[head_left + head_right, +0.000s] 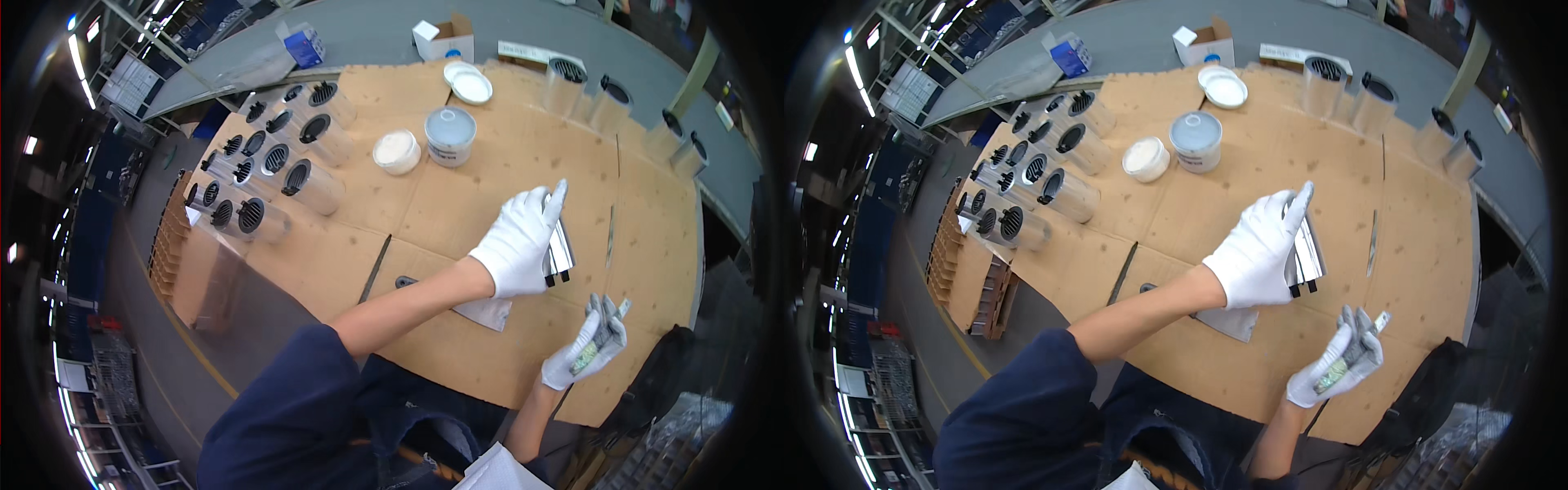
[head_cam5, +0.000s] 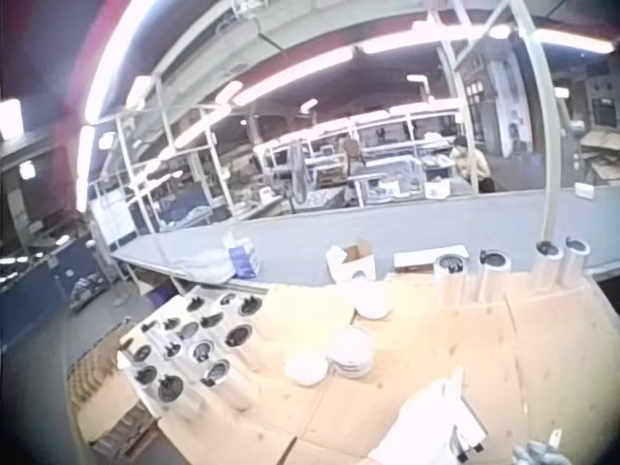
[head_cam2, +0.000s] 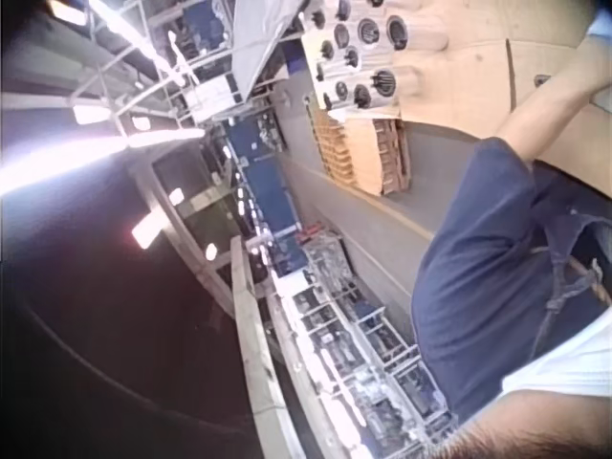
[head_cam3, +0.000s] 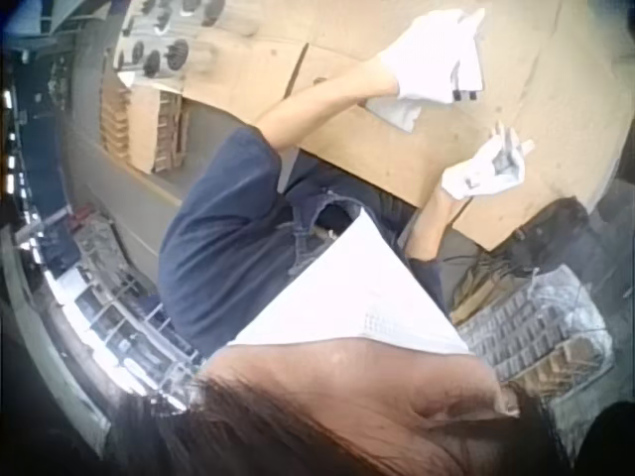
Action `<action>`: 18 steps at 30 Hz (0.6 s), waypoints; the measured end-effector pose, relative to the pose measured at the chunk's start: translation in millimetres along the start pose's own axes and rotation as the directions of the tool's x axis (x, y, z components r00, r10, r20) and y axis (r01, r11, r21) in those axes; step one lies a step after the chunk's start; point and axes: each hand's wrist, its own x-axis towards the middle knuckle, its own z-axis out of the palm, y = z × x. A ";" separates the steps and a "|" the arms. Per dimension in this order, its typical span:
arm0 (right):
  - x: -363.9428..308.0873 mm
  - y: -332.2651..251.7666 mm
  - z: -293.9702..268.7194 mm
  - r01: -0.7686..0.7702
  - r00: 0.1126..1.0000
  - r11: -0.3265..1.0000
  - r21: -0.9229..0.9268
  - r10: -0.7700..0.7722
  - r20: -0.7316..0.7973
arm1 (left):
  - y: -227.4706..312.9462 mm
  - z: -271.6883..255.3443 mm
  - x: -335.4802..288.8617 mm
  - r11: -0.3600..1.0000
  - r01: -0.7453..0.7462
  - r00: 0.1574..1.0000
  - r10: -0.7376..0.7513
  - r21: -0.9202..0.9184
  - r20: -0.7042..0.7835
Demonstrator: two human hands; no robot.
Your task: Applying and smoothing a grey sealant paste onto the rims of polished metal cylinders using a putty knife.
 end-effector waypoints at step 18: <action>29.6 51.2 -44.3 -0.097 0.984 0.987 0.128 0.115 -0.138 | -76.5 -46.1 31.2 0.996 -0.083 0.997 0.083 0.020 0.001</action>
